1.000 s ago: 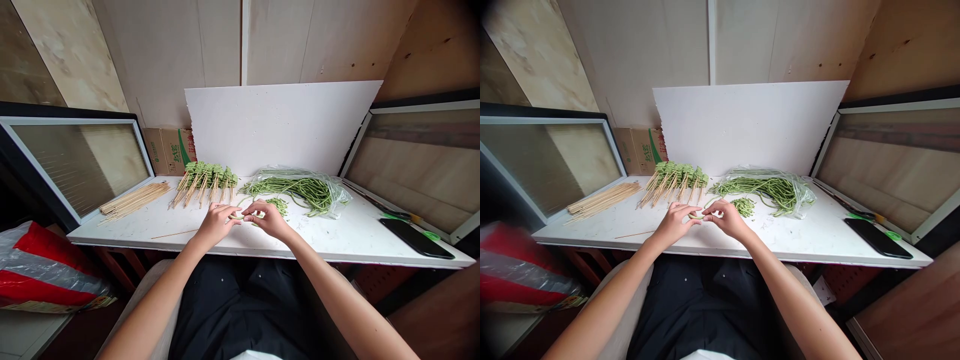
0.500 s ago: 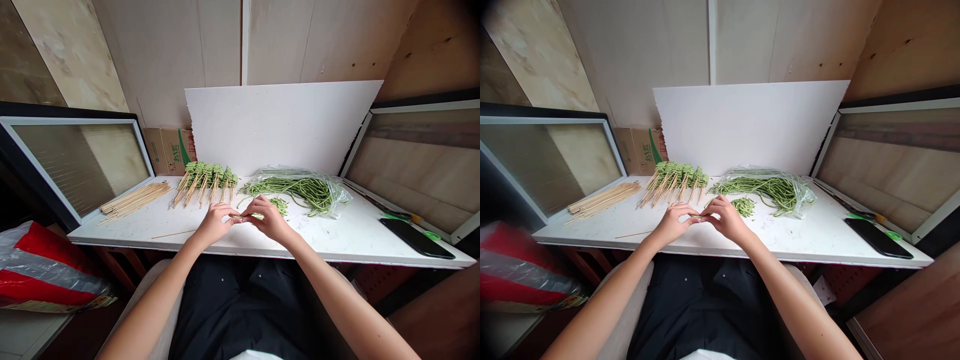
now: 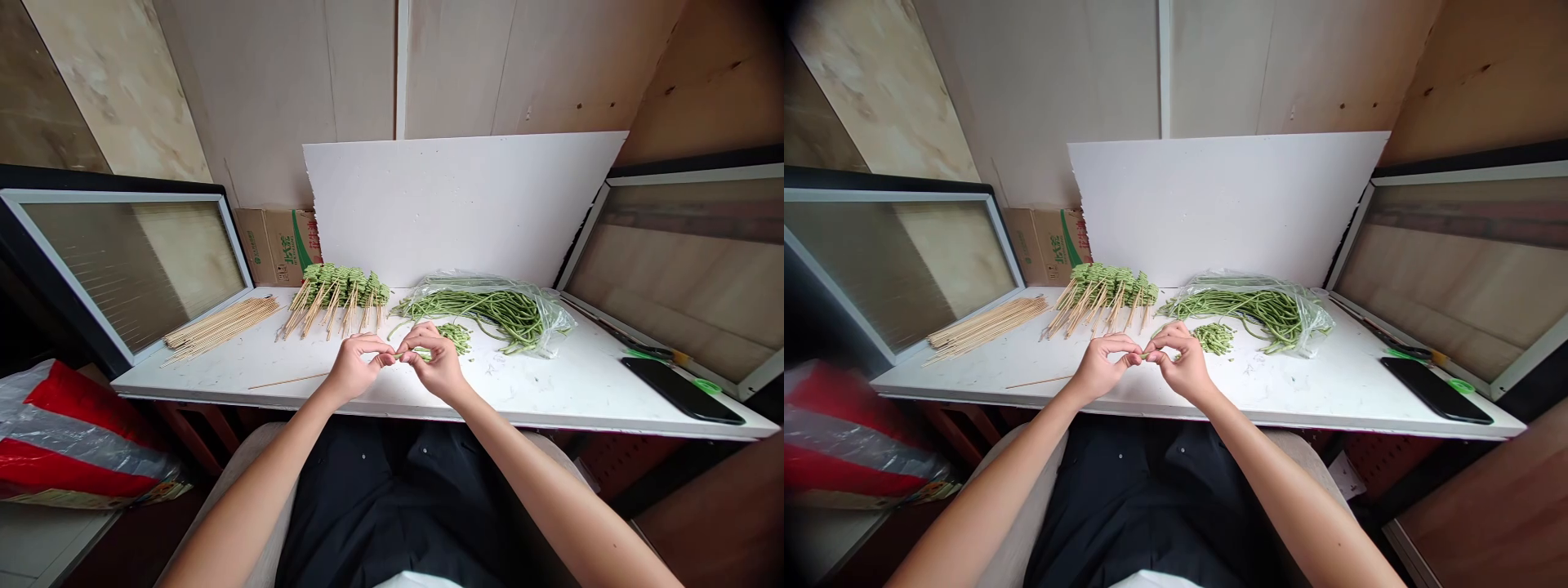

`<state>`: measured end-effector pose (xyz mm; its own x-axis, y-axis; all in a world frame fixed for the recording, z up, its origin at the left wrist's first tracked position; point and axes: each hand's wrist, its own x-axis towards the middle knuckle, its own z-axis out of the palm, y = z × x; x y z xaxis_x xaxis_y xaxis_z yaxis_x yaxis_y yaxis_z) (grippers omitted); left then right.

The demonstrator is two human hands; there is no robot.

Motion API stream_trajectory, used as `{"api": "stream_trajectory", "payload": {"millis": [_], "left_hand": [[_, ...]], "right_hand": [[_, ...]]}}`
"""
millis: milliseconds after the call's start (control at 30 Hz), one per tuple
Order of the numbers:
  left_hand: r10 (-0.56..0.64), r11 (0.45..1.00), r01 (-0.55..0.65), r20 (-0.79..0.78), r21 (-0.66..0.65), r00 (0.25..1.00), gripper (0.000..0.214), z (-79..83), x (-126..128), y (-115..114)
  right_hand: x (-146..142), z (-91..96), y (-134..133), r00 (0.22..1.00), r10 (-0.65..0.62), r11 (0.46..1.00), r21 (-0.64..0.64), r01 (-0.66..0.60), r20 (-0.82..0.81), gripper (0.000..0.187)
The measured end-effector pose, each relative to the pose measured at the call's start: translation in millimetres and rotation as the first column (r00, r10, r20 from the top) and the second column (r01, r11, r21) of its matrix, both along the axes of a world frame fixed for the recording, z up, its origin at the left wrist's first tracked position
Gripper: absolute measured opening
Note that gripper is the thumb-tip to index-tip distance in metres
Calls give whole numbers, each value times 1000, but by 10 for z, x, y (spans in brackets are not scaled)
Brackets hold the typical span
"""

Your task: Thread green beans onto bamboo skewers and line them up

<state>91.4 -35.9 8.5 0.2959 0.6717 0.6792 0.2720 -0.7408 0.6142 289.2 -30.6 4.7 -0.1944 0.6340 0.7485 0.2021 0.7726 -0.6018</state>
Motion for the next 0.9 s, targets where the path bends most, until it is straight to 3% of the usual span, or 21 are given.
{"api": "stream_trajectory", "payload": {"millis": [100, 200, 333, 433, 500, 600, 800, 900], "left_hand": [[-60, 996, 64, 67, -63, 996, 26, 8, -17, 12], [-72, 981, 103, 186, -166, 980, 31, -16, -53, 70], [-2, 910, 144, 345, -389, 939, 45, -88, -124, 181], [-4, 856, 191, 364, -480, 931, 46, -145, -168, 245], [-33, 828, 237, 377, -509, 926, 45, -171, -182, 265], [-61, 805, 275, 387, -526, 920, 44, -193, -183, 282], [23, 829, 169, 334, -534, 942, 50, -258, -167, 345], [38, 834, 154, 333, -529, 942, 52, -281, -141, 349]], "right_hand": [[12, -30, 56, 990, 84, 989, -112, -97, -115, 39], [91, -52, 157, 984, 100, 980, -155, -123, -150, 36], [299, -158, 384, 981, -117, 989, -68, 129, 151, 26], [481, -345, 587, 869, -308, 937, -38, 349, 387, 24], [584, -480, 694, 797, -355, 909, -20, 417, 488, 22], [679, -605, 778, 742, -356, 905, 13, 424, 568, 22], [622, -476, 707, 799, -328, 927, 8, 375, 504, 35], [476, -304, 558, 896, -190, 963, -99, 249, 401, 40]]}}
